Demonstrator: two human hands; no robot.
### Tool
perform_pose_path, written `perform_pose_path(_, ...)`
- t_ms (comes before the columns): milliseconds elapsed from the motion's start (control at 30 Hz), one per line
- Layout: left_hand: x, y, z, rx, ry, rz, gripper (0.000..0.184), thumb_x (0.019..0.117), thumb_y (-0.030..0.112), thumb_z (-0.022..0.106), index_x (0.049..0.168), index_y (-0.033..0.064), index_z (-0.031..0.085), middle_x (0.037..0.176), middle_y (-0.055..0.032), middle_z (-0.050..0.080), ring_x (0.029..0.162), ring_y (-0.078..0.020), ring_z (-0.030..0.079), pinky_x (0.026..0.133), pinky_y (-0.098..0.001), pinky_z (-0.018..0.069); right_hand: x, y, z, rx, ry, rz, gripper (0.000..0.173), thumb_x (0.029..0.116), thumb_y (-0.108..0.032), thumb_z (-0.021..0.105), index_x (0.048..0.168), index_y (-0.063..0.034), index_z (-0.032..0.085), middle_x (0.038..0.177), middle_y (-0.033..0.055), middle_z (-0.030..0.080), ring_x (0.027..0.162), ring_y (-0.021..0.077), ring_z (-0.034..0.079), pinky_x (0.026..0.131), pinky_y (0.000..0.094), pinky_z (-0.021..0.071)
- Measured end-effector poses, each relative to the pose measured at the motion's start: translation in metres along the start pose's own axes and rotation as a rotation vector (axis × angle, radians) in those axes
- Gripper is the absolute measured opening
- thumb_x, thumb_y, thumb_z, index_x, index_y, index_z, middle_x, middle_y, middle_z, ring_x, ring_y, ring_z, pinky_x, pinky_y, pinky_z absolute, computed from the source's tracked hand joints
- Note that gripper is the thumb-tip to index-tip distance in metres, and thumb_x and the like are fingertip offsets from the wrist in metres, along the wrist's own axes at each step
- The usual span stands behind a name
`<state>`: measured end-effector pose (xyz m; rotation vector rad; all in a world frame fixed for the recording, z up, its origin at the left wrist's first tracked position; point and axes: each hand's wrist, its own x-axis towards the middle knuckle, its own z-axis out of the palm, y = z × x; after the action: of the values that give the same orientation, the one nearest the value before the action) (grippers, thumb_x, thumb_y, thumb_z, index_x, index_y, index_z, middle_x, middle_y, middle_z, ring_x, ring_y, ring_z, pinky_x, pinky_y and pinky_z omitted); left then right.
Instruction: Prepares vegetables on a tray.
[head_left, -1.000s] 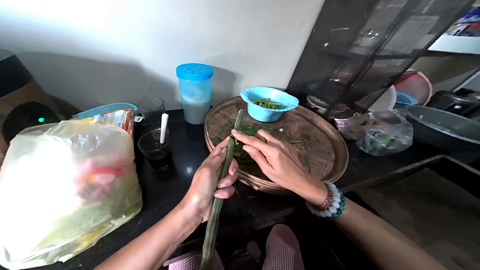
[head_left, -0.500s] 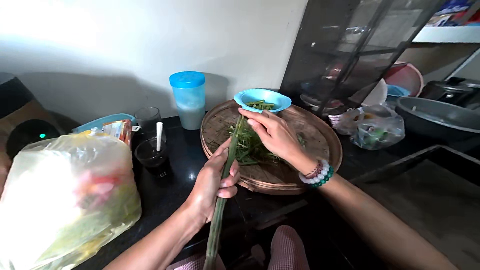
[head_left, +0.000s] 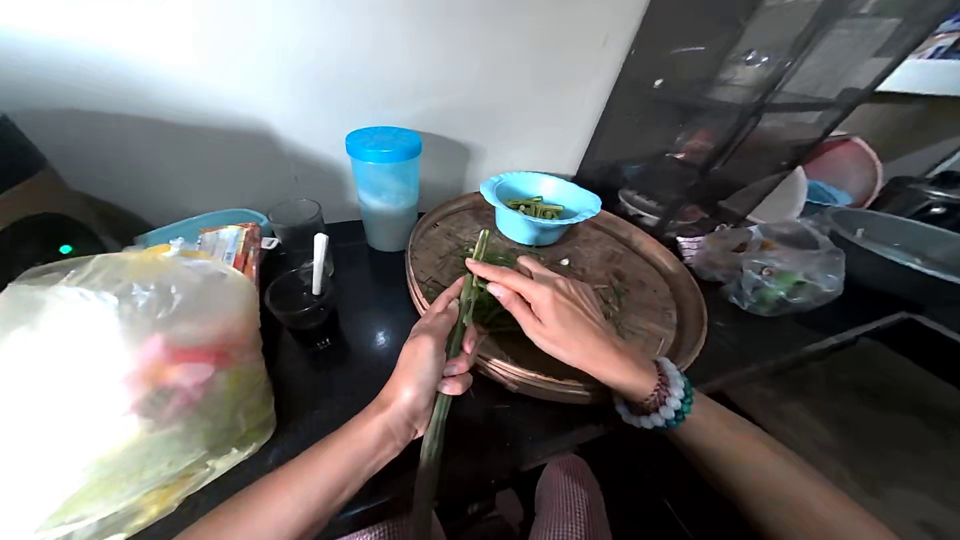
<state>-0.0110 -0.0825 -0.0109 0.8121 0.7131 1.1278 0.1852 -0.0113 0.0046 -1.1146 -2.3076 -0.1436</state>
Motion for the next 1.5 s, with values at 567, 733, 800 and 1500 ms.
perform_pose_path(567,-0.007,0.000,-0.002,-0.037,-0.003,-0.014,0.037,0.1144,0.029,0.026,0.138,0.0114,0.048,0.071,-0.0023,0.051,0.046,-0.0063,0.045,0.038,-0.0168,0.0369,0.016,0.048,-0.018,0.085,-0.203,0.349,0.045,0.1096,-0.047,0.039,0.146,-0.0242,0.053,0.114,0.0135,0.071,0.100,0.0361,0.069,0.084,0.0657,0.0526)
perform_pose_path(733,-0.008,0.000,0.002,-0.014,0.022,0.014,0.035,0.1144,0.028,0.024,0.133,0.0127,0.049,0.070,-0.0009,0.048,0.044,-0.0055,0.041,0.036,-0.0162,0.0337,-0.008,-0.006,-0.016,0.019,0.022,0.043,0.041,0.1097,-0.044,0.038,0.148,-0.0435,0.053,0.101,0.0032,0.067,0.072,0.0211,0.065,0.056,0.0461,0.0528)
perform_pose_path(800,-0.009,-0.001,0.002,0.000,0.021,0.017,0.033,0.1144,0.028,0.024,0.134,0.0140,0.048,0.070,0.0000,0.047,0.044,-0.0045,0.040,0.036,-0.0156,0.0329,-0.015,-0.013,-0.007,-0.043,0.035,-0.033,0.040,0.1094,-0.045,0.038,0.147,-0.0484,0.053,0.088,0.0023,0.060,0.058,0.0175,0.056,0.045,0.0378,0.0444)
perform_pose_path(1500,-0.008,0.001,-0.003,-0.079,0.090,-0.114,0.043,0.1147,0.031,0.018,0.136,0.0101,0.049,0.063,0.0021,0.042,0.039,-0.0030,0.037,0.033,-0.0155,0.0324,0.014,0.016,-0.019,0.241,-0.219,0.295,0.044,0.1115,-0.039,0.038,0.155,-0.0377,0.044,0.093,0.0061,0.068,0.074,0.0218,0.064,0.068,0.0493,0.0551)
